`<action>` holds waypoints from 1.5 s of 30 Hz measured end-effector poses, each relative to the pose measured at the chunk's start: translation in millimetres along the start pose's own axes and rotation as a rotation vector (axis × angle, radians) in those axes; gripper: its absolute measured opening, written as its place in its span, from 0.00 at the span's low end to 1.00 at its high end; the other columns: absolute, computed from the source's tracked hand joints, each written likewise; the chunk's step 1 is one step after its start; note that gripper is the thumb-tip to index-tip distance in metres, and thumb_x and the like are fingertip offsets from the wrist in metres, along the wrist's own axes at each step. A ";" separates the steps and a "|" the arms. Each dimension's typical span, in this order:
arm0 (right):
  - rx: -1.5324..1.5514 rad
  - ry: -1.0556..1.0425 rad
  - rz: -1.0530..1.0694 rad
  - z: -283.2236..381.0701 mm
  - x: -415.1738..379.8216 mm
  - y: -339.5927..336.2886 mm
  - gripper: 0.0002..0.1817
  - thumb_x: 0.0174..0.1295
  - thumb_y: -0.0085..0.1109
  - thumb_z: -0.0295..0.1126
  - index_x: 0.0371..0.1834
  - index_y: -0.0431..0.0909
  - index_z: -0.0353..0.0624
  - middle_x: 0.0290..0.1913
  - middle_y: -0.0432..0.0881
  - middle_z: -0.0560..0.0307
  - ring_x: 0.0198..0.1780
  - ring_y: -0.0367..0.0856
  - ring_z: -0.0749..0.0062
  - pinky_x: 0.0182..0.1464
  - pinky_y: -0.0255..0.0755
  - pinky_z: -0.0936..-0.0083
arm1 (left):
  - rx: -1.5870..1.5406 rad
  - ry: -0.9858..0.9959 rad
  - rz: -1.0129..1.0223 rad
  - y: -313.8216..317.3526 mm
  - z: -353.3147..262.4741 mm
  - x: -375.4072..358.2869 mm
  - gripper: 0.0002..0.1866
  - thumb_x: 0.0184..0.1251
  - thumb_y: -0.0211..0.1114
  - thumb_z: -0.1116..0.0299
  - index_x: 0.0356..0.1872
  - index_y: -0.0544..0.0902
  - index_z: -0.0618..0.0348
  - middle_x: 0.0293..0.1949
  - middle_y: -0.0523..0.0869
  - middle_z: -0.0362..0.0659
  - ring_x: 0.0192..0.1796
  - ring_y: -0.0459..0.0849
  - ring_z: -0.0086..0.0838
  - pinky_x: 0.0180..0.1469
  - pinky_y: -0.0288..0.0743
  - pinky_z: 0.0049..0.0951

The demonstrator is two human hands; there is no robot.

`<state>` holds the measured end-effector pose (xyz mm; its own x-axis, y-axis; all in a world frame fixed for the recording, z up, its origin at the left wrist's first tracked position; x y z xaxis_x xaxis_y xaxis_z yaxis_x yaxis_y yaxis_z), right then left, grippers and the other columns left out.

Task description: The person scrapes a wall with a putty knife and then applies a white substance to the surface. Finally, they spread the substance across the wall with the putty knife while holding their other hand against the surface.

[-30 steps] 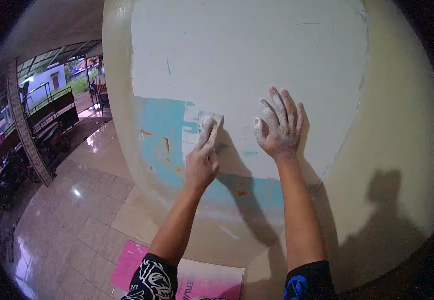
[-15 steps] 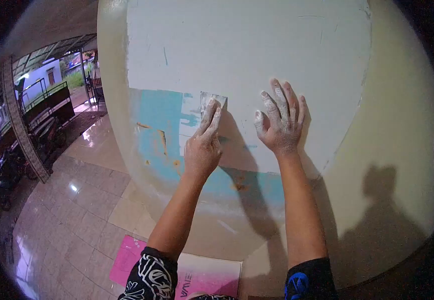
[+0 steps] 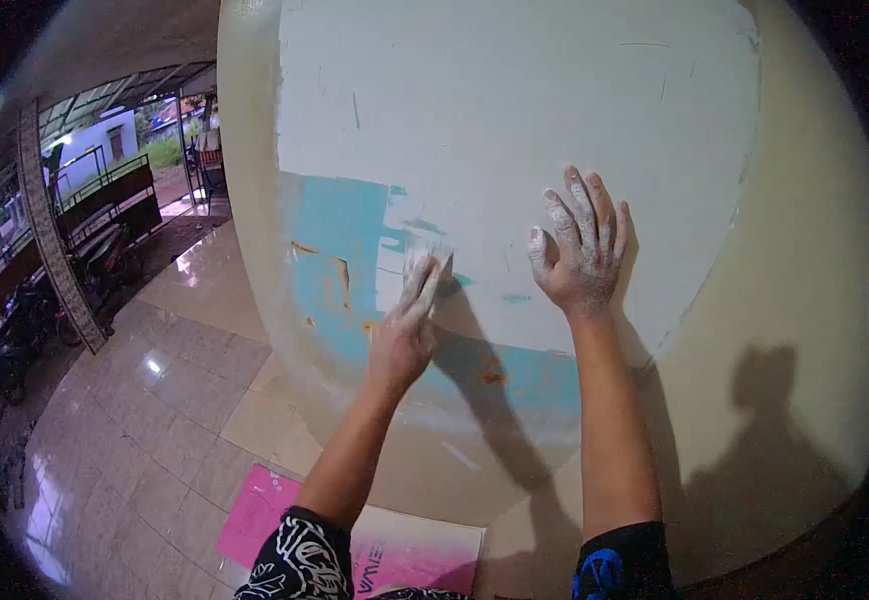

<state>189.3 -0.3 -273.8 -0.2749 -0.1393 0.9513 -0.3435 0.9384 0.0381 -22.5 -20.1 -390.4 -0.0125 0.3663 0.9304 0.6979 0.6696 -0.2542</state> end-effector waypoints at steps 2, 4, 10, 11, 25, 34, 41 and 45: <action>0.001 0.004 0.019 0.7 -1.0 0.6 0.21 0.66 0.58 0.43 0.62 0.78 0.55 0.77 0.70 0.61 0.80 0.61 0.61 0.79 0.50 0.43 | 0.020 -0.013 0.004 6.9 20.1 -41.6 0.36 0.59 0.51 0.88 0.73 0.72 0.55 0.76 0.69 0.47 0.70 0.75 0.49 0.65 0.77 0.41; -0.015 -0.001 0.020 0.7 -1.0 0.8 0.21 0.66 0.58 0.43 0.62 0.78 0.56 0.77 0.70 0.61 0.80 0.61 0.61 0.79 0.50 0.43 | 0.088 0.015 -0.058 1.6 21.1 -44.7 0.35 0.60 0.54 0.87 0.71 0.75 0.52 0.76 0.71 0.45 0.67 0.79 0.50 0.60 0.81 0.42; -0.015 -0.021 -0.003 0.0 -2.3 3.0 0.22 0.65 0.59 0.43 0.62 0.79 0.57 0.77 0.69 0.62 0.80 0.61 0.61 0.79 0.48 0.41 | 0.032 -0.043 -0.018 -10.5 26.3 -26.2 0.36 0.59 0.54 0.88 0.72 0.74 0.52 0.76 0.71 0.44 0.67 0.79 0.46 0.61 0.81 0.40; -0.015 -0.021 -0.006 0.0 -2.0 2.8 0.22 0.65 0.59 0.43 0.62 0.79 0.57 0.77 0.69 0.62 0.80 0.61 0.61 0.79 0.48 0.41 | 0.043 -0.021 -0.015 -9.6 27.8 -33.2 0.36 0.59 0.54 0.88 0.72 0.74 0.52 0.76 0.71 0.43 0.66 0.80 0.47 0.60 0.81 0.40; -0.053 -0.016 0.025 2.5 0.4 0.9 0.21 0.66 0.58 0.43 0.62 0.78 0.56 0.77 0.70 0.62 0.80 0.62 0.60 0.79 0.50 0.45 | 0.003 -0.040 0.021 -8.4 37.4 -29.7 0.37 0.57 0.54 0.88 0.71 0.76 0.51 0.76 0.71 0.43 0.66 0.81 0.47 0.59 0.82 0.40; -0.068 0.023 0.069 2.1 -4.4 2.4 0.22 0.66 0.58 0.43 0.62 0.78 0.56 0.78 0.68 0.59 0.81 0.58 0.57 0.79 0.47 0.42 | 0.014 0.002 0.023 -10.0 38.0 -27.0 0.37 0.55 0.55 0.88 0.70 0.76 0.53 0.76 0.71 0.43 0.62 0.84 0.47 0.55 0.83 0.41; -0.071 0.033 0.030 -0.6 -7.1 3.2 0.22 0.66 0.58 0.44 0.63 0.77 0.56 0.78 0.68 0.62 0.80 0.60 0.60 0.79 0.48 0.44 | -0.051 0.007 0.010 -10.0 34.0 -17.7 0.37 0.55 0.55 0.88 0.71 0.75 0.52 0.75 0.71 0.43 0.63 0.82 0.49 0.56 0.83 0.43; -0.058 0.036 0.045 -4.1 -7.2 5.9 0.24 0.65 0.59 0.44 0.64 0.75 0.56 0.79 0.67 0.62 0.81 0.59 0.60 0.79 0.47 0.44 | -0.032 -0.032 0.077 -5.9 41.8 -46.6 0.39 0.54 0.53 0.90 0.72 0.73 0.56 0.75 0.70 0.51 0.73 0.73 0.49 0.67 0.76 0.40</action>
Point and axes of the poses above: each hand's wrist, its own x-axis towards the middle knuckle, its own y-axis out of the palm, z = x × y, the point moved 7 cm from there along x, towards the middle knuckle
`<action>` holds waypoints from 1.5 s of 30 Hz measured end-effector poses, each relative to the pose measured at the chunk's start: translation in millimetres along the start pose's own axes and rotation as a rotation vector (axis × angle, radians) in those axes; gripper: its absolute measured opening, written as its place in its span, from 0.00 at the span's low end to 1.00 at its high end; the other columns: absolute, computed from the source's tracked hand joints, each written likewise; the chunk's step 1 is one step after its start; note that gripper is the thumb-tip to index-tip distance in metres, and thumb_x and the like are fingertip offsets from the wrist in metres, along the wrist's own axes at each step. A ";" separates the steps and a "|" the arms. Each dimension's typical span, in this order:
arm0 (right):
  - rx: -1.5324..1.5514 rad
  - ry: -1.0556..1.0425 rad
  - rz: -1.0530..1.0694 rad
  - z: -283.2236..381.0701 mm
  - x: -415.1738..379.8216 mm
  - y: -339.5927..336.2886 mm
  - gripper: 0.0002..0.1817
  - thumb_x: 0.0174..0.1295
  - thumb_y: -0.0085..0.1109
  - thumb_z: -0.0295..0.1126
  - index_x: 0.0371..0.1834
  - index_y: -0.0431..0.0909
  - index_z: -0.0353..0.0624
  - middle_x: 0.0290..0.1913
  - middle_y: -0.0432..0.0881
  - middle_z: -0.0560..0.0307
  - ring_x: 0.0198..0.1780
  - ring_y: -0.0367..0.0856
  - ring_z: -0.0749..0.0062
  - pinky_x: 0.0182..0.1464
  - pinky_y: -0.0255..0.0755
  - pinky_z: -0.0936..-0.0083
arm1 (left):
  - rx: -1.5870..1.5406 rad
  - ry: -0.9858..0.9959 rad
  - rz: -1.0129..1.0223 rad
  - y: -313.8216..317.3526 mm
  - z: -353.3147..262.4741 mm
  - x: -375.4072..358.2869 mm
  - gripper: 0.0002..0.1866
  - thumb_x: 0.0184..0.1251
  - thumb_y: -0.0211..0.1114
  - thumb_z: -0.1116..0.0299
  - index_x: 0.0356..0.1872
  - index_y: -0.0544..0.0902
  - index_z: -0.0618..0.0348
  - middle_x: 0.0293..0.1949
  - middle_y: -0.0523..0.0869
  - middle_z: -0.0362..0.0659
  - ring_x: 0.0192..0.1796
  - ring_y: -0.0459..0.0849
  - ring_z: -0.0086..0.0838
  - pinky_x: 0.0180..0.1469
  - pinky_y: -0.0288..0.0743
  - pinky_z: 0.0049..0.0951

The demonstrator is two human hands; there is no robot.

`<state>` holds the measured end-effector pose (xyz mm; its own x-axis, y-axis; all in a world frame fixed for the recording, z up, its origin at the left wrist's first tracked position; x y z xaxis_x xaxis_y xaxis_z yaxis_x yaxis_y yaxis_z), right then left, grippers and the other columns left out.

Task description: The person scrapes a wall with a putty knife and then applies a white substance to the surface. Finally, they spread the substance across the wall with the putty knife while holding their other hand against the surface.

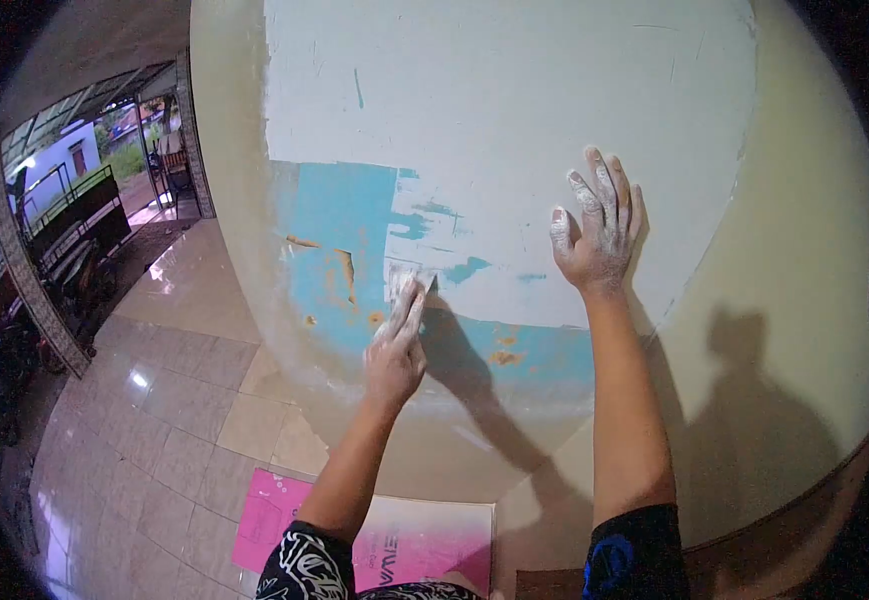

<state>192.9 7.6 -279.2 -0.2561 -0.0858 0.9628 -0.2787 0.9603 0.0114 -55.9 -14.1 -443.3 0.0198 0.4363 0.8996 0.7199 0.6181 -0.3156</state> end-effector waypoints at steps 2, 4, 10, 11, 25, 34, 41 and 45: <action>0.017 -0.010 -0.007 -2.5 1.4 -0.7 0.24 0.65 0.59 0.43 0.64 0.75 0.56 0.79 0.66 0.61 0.81 0.59 0.59 0.79 0.47 0.43 | 0.039 -0.078 0.024 10.3 22.2 -28.7 0.39 0.54 0.54 0.89 0.72 0.73 0.58 0.75 0.71 0.51 0.73 0.74 0.48 0.67 0.76 0.40; 0.000 -0.026 -0.034 -0.9 0.7 -0.7 0.24 0.64 0.60 0.43 0.64 0.75 0.56 0.79 0.66 0.61 0.81 0.58 0.59 0.79 0.47 0.43 | 0.031 -0.075 0.043 15.0 30.3 -34.3 0.38 0.54 0.55 0.89 0.72 0.73 0.59 0.75 0.71 0.51 0.72 0.75 0.48 0.67 0.77 0.40; -0.007 -0.002 -0.023 -0.1 1.0 -1.9 0.23 0.66 0.57 0.43 0.64 0.74 0.57 0.79 0.66 0.61 0.81 0.59 0.58 0.79 0.48 0.44 | -0.023 -0.049 0.063 15.3 25.2 -15.6 0.39 0.56 0.55 0.90 0.73 0.72 0.56 0.76 0.70 0.49 0.71 0.76 0.49 0.66 0.78 0.40; -0.006 -0.005 -0.022 -0.3 1.5 -1.7 0.23 0.66 0.58 0.43 0.64 0.75 0.56 0.79 0.66 0.61 0.81 0.59 0.58 0.79 0.48 0.44 | -0.004 -0.034 0.060 19.4 28.7 -25.2 0.39 0.56 0.55 0.90 0.73 0.72 0.55 0.76 0.70 0.49 0.71 0.77 0.49 0.66 0.78 0.40; 0.032 0.012 -0.017 -3.8 3.9 -5.0 0.22 0.65 0.58 0.42 0.62 0.76 0.54 0.78 0.68 0.60 0.80 0.61 0.57 0.78 0.49 0.42 | 0.018 0.066 -0.055 13.0 20.6 -16.5 0.39 0.52 0.56 0.88 0.71 0.75 0.54 0.75 0.72 0.46 0.59 0.85 0.49 0.54 0.82 0.39; 0.027 0.013 -0.038 -4.0 2.3 -3.9 0.22 0.65 0.58 0.43 0.62 0.76 0.53 0.77 0.68 0.59 0.80 0.61 0.57 0.78 0.49 0.42 | 0.000 -0.093 0.047 19.8 31.8 -34.6 0.37 0.56 0.55 0.88 0.71 0.76 0.54 0.75 0.71 0.47 0.65 0.80 0.50 0.62 0.78 0.42; 0.023 0.023 -0.049 -2.4 2.7 -4.9 0.21 0.65 0.58 0.43 0.60 0.76 0.56 0.78 0.68 0.63 0.80 0.61 0.60 0.79 0.49 0.45 | -0.024 -0.023 -0.033 9.3 16.9 -33.6 0.37 0.55 0.55 0.89 0.70 0.77 0.55 0.75 0.72 0.47 0.67 0.80 0.49 0.63 0.79 0.39; 0.024 0.048 -0.050 -4.0 1.9 -3.4 0.21 0.65 0.59 0.43 0.60 0.76 0.56 0.77 0.68 0.64 0.80 0.61 0.61 0.79 0.49 0.45 | -0.053 -0.016 -0.010 15.0 26.6 -32.4 0.37 0.54 0.54 0.89 0.70 0.76 0.56 0.75 0.72 0.47 0.69 0.78 0.48 0.65 0.78 0.40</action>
Point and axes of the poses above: each hand's wrist, its own x-axis towards the middle knuckle, its own y-axis out of the palm, z = x × y, the point moved 7 cm from there along x, towards the middle knuckle
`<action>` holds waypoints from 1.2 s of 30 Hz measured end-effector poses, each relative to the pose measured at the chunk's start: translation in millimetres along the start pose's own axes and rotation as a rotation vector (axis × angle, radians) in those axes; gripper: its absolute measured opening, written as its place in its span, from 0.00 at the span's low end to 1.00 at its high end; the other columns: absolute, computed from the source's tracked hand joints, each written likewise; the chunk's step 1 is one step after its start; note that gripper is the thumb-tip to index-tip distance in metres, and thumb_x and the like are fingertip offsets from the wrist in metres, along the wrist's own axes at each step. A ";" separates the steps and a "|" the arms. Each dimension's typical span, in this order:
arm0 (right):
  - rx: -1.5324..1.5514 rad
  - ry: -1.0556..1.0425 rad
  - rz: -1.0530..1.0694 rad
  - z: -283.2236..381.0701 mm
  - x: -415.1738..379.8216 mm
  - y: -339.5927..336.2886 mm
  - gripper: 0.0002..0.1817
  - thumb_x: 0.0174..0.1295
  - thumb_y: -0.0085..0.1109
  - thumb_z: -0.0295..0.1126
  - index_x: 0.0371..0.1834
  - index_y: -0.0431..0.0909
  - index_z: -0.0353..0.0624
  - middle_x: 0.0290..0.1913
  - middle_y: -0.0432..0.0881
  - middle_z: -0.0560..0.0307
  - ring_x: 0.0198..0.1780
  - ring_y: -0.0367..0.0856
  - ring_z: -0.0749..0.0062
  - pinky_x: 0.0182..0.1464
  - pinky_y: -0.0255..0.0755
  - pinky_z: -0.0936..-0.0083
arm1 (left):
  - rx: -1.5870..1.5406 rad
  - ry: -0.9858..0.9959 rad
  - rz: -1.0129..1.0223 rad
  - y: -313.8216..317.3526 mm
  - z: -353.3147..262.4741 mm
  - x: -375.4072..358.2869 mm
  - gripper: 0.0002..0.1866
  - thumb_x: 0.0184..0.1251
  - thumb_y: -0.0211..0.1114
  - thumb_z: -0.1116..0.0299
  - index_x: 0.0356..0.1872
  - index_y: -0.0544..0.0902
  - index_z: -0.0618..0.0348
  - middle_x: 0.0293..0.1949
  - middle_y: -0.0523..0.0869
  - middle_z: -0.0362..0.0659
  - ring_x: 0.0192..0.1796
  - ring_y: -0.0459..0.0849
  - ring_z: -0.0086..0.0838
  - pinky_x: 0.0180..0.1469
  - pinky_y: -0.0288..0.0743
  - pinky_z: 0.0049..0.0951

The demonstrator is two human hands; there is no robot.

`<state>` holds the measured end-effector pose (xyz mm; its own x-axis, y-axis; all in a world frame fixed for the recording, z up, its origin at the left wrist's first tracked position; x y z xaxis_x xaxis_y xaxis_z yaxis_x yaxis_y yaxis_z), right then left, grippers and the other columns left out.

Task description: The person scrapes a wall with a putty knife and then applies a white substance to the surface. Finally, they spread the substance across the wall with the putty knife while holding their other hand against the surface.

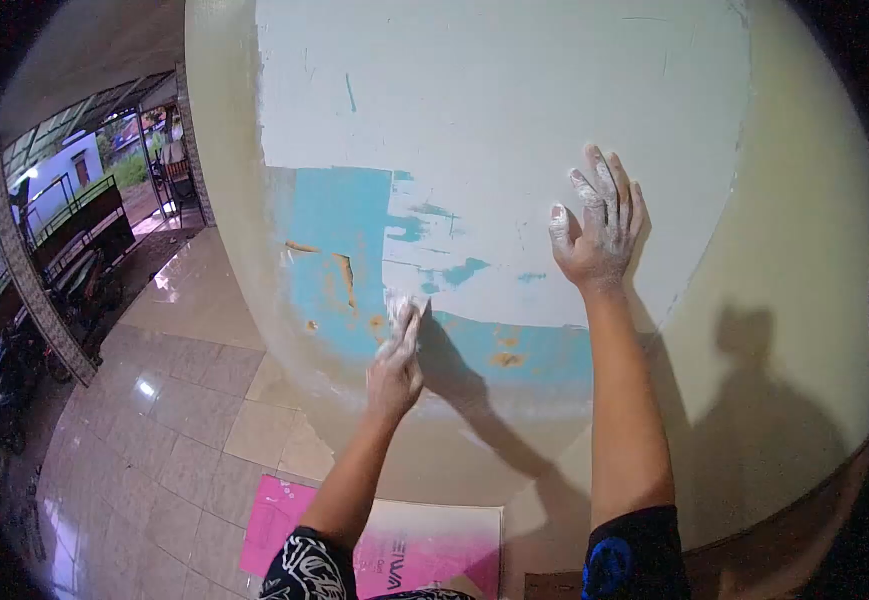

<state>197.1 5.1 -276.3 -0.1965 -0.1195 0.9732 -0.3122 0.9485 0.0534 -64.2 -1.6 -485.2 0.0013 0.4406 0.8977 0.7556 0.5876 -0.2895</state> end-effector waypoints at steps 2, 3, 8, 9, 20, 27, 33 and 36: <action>0.000 -0.007 0.001 0.2 0.3 -0.7 0.21 0.65 0.59 0.43 0.60 0.76 0.56 0.77 0.68 0.63 0.80 0.61 0.60 0.79 0.50 0.45 | -0.040 0.071 -0.033 -8.6 -14.0 25.2 0.38 0.54 0.54 0.89 0.71 0.75 0.56 0.75 0.71 0.48 0.71 0.76 0.48 0.66 0.77 0.41; 0.002 -0.010 0.001 -0.2 0.2 -0.4 0.21 0.65 0.59 0.44 0.60 0.76 0.56 0.77 0.68 0.63 0.79 0.61 0.60 0.78 0.50 0.45 | -0.041 0.077 -0.030 -9.2 -15.4 27.3 0.38 0.54 0.54 0.89 0.71 0.75 0.56 0.75 0.71 0.48 0.71 0.76 0.48 0.66 0.77 0.41; 0.014 -0.017 -0.001 -1.5 -1.8 2.3 0.21 0.65 0.59 0.44 0.61 0.75 0.55 0.78 0.68 0.60 0.79 0.62 0.57 0.77 0.51 0.43 | -0.013 0.044 -0.017 3.0 3.0 -11.3 0.38 0.53 0.53 0.91 0.70 0.75 0.58 0.74 0.72 0.50 0.72 0.74 0.52 0.66 0.76 0.43; 0.013 -0.019 0.002 -1.8 -3.1 2.3 0.21 0.65 0.59 0.44 0.61 0.75 0.55 0.78 0.68 0.60 0.79 0.62 0.57 0.77 0.51 0.43 | -0.030 0.043 -0.017 1.9 0.9 -12.6 0.38 0.53 0.53 0.91 0.70 0.75 0.58 0.74 0.72 0.50 0.72 0.74 0.53 0.66 0.76 0.44; 0.028 -0.005 -0.028 -1.2 -1.3 1.6 0.20 0.64 0.60 0.42 0.59 0.76 0.54 0.76 0.70 0.60 0.79 0.63 0.59 0.78 0.51 0.44 | 0.101 0.026 0.005 -9.3 -20.9 9.7 0.36 0.54 0.53 0.88 0.70 0.77 0.56 0.75 0.72 0.47 0.70 0.77 0.47 0.64 0.79 0.40; 0.043 0.007 -0.035 -1.7 -1.0 1.1 0.20 0.63 0.60 0.43 0.58 0.77 0.54 0.76 0.70 0.60 0.79 0.63 0.60 0.78 0.50 0.44 | 0.013 0.057 -0.029 -13.3 -16.0 24.5 0.33 0.60 0.51 0.90 0.69 0.77 0.59 0.73 0.73 0.53 0.71 0.77 0.46 0.66 0.76 0.36; 0.041 -0.004 -0.029 -1.2 -3.0 1.7 0.21 0.64 0.60 0.44 0.59 0.76 0.54 0.76 0.70 0.59 0.79 0.62 0.58 0.78 0.50 0.43 | 0.027 -0.016 0.050 -12.1 -14.1 19.5 0.33 0.60 0.52 0.89 0.69 0.77 0.61 0.75 0.72 0.52 0.72 0.77 0.45 0.66 0.76 0.36; 0.040 0.010 -0.018 -2.2 -1.1 1.2 0.21 0.63 0.60 0.43 0.59 0.75 0.55 0.76 0.70 0.62 0.78 0.63 0.60 0.77 0.51 0.44 | 0.017 0.005 0.015 -17.2 -26.2 31.8 0.33 0.61 0.52 0.88 0.69 0.77 0.59 0.75 0.71 0.52 0.73 0.76 0.46 0.66 0.76 0.37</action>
Point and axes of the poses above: each hand's wrist, its own x-axis towards the middle knuckle, its own y-axis out of the palm, z = x × y, the point moved 7 cm from there along x, towards the middle knuckle
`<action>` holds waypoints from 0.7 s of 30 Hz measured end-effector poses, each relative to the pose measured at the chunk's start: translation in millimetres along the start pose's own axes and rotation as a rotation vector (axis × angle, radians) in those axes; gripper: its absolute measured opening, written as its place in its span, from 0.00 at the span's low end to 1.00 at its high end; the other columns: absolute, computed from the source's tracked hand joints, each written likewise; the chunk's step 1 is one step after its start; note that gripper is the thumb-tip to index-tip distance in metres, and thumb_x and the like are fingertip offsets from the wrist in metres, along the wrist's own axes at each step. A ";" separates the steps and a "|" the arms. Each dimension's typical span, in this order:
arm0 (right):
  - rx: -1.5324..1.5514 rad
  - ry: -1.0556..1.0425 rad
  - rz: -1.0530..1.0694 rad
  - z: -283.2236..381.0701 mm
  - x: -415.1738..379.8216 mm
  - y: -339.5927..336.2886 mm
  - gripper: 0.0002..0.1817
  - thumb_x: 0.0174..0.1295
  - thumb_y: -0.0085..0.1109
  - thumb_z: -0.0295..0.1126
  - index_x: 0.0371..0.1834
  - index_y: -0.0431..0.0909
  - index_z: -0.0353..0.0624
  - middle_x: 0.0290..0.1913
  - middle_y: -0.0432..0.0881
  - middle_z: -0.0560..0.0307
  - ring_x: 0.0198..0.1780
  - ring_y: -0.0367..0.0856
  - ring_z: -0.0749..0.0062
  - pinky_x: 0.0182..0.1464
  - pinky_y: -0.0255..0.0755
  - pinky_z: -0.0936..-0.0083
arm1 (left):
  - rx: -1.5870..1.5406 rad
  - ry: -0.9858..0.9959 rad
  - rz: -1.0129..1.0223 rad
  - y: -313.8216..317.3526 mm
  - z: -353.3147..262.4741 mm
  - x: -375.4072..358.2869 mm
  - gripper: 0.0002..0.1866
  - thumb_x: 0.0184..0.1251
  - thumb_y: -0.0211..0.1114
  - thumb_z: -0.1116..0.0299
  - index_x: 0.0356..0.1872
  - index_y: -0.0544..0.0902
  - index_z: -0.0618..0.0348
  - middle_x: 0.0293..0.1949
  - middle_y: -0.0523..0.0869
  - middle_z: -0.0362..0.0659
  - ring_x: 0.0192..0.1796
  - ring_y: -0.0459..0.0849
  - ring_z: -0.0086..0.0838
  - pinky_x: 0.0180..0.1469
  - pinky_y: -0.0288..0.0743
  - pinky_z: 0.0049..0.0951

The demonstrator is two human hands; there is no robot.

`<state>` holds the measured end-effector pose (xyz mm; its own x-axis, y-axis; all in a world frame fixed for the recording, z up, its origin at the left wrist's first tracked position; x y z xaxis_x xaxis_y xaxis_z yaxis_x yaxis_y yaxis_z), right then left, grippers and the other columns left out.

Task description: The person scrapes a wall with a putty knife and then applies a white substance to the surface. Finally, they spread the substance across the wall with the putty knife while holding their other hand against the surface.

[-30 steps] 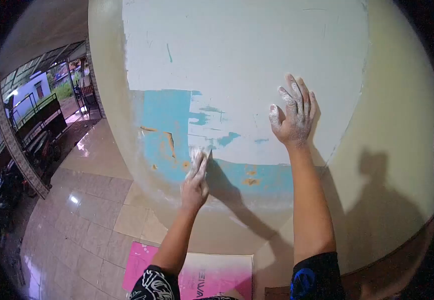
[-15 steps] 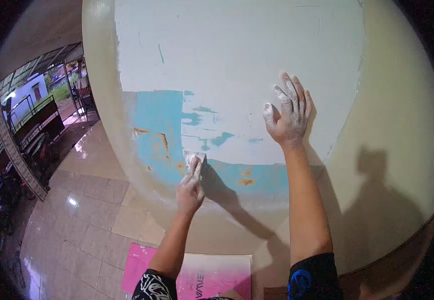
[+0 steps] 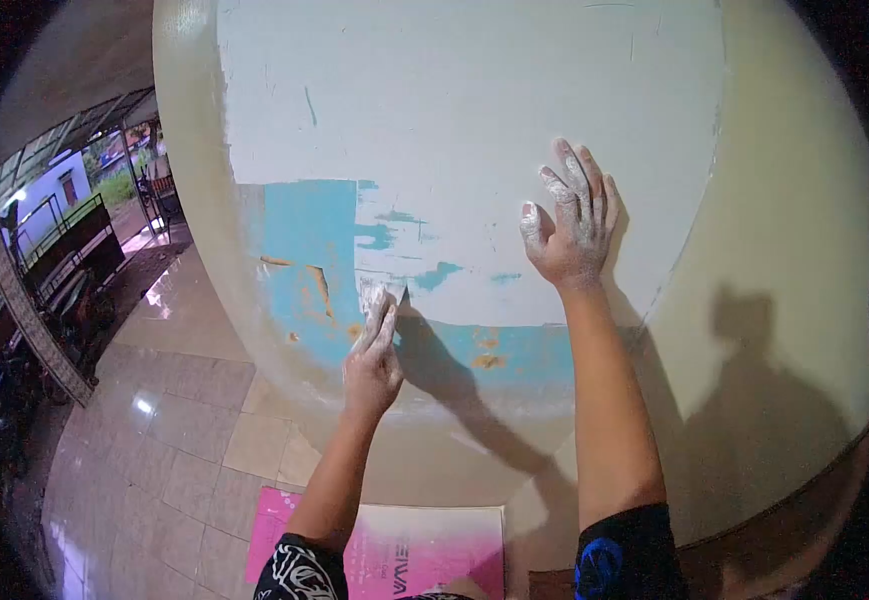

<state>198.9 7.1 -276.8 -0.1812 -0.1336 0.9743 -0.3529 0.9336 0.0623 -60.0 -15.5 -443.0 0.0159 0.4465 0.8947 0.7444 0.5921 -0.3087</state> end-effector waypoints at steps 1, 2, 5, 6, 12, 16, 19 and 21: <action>-0.001 0.003 -0.003 0.6 0.3 0.3 0.21 0.63 0.60 0.43 0.59 0.75 0.55 0.76 0.70 0.62 0.78 0.63 0.60 0.77 0.51 0.44 | 0.001 0.003 0.001 2.2 3.1 -7.5 0.33 0.61 0.52 0.88 0.69 0.77 0.59 0.75 0.71 0.52 0.73 0.76 0.46 0.66 0.76 0.37; -0.006 0.007 -0.004 0.7 0.3 0.7 0.21 0.63 0.60 0.43 0.59 0.76 0.55 0.76 0.70 0.62 0.78 0.63 0.61 0.77 0.51 0.44 | -0.005 0.004 0.006 7.4 10.3 -20.1 0.32 0.61 0.52 0.88 0.69 0.77 0.59 0.75 0.71 0.52 0.73 0.75 0.46 0.67 0.76 0.38; -0.015 0.013 -0.002 0.1 -0.8 0.4 0.20 0.63 0.60 0.43 0.58 0.76 0.55 0.76 0.70 0.63 0.78 0.63 0.62 0.77 0.51 0.45 | 0.027 0.005 0.012 9.5 13.8 -24.0 0.34 0.60 0.50 0.89 0.70 0.76 0.58 0.75 0.72 0.52 0.73 0.75 0.47 0.68 0.75 0.40; -0.015 0.010 0.001 0.7 0.0 0.4 0.21 0.63 0.60 0.43 0.58 0.76 0.55 0.76 0.70 0.63 0.79 0.63 0.62 0.77 0.52 0.45 | 0.023 0.026 0.012 10.2 17.6 -18.8 0.35 0.59 0.51 0.89 0.71 0.76 0.57 0.75 0.71 0.52 0.73 0.75 0.48 0.68 0.75 0.40; 0.001 0.002 -0.007 1.9 -0.4 2.2 0.19 0.62 0.60 0.42 0.57 0.77 0.55 0.77 0.69 0.62 0.79 0.63 0.61 0.77 0.51 0.45 | 0.046 0.021 -0.024 2.1 4.3 -3.3 0.37 0.53 0.53 0.90 0.70 0.76 0.57 0.75 0.72 0.48 0.68 0.79 0.48 0.63 0.79 0.40; -0.001 -0.006 -0.017 0.7 -1.0 1.4 0.19 0.62 0.60 0.42 0.56 0.77 0.54 0.76 0.69 0.61 0.78 0.63 0.61 0.77 0.51 0.46 | 0.057 0.017 -0.031 15.8 21.8 -35.3 0.37 0.52 0.55 0.89 0.68 0.77 0.57 0.74 0.72 0.51 0.67 0.81 0.48 0.60 0.81 0.40; -0.012 -0.003 -0.015 4.5 1.2 2.1 0.19 0.62 0.60 0.42 0.55 0.77 0.53 0.76 0.71 0.61 0.77 0.65 0.62 0.78 0.51 0.47 | 0.093 0.087 -0.073 1.1 5.1 -0.3 0.37 0.53 0.55 0.89 0.68 0.78 0.56 0.74 0.73 0.51 0.66 0.82 0.48 0.60 0.81 0.39; -0.007 0.001 -0.018 3.9 0.8 2.2 0.18 0.62 0.60 0.41 0.55 0.78 0.54 0.76 0.70 0.62 0.77 0.65 0.63 0.78 0.51 0.47 | 0.092 0.012 -0.005 -0.4 3.5 7.7 0.36 0.53 0.54 0.88 0.68 0.78 0.57 0.74 0.73 0.51 0.66 0.81 0.48 0.62 0.80 0.39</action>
<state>194.4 7.7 -276.7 -0.1737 -0.1497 0.9734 -0.3495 0.9334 0.0812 -62.5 -10.0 -437.1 0.0207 0.4359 0.8997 0.6798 0.6538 -0.3324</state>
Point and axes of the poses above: each hand's wrist, its own x-axis towards the middle knuckle, its own y-axis out of the palm, z = x × y, the point moved 7 cm from there along x, towards the middle knuckle
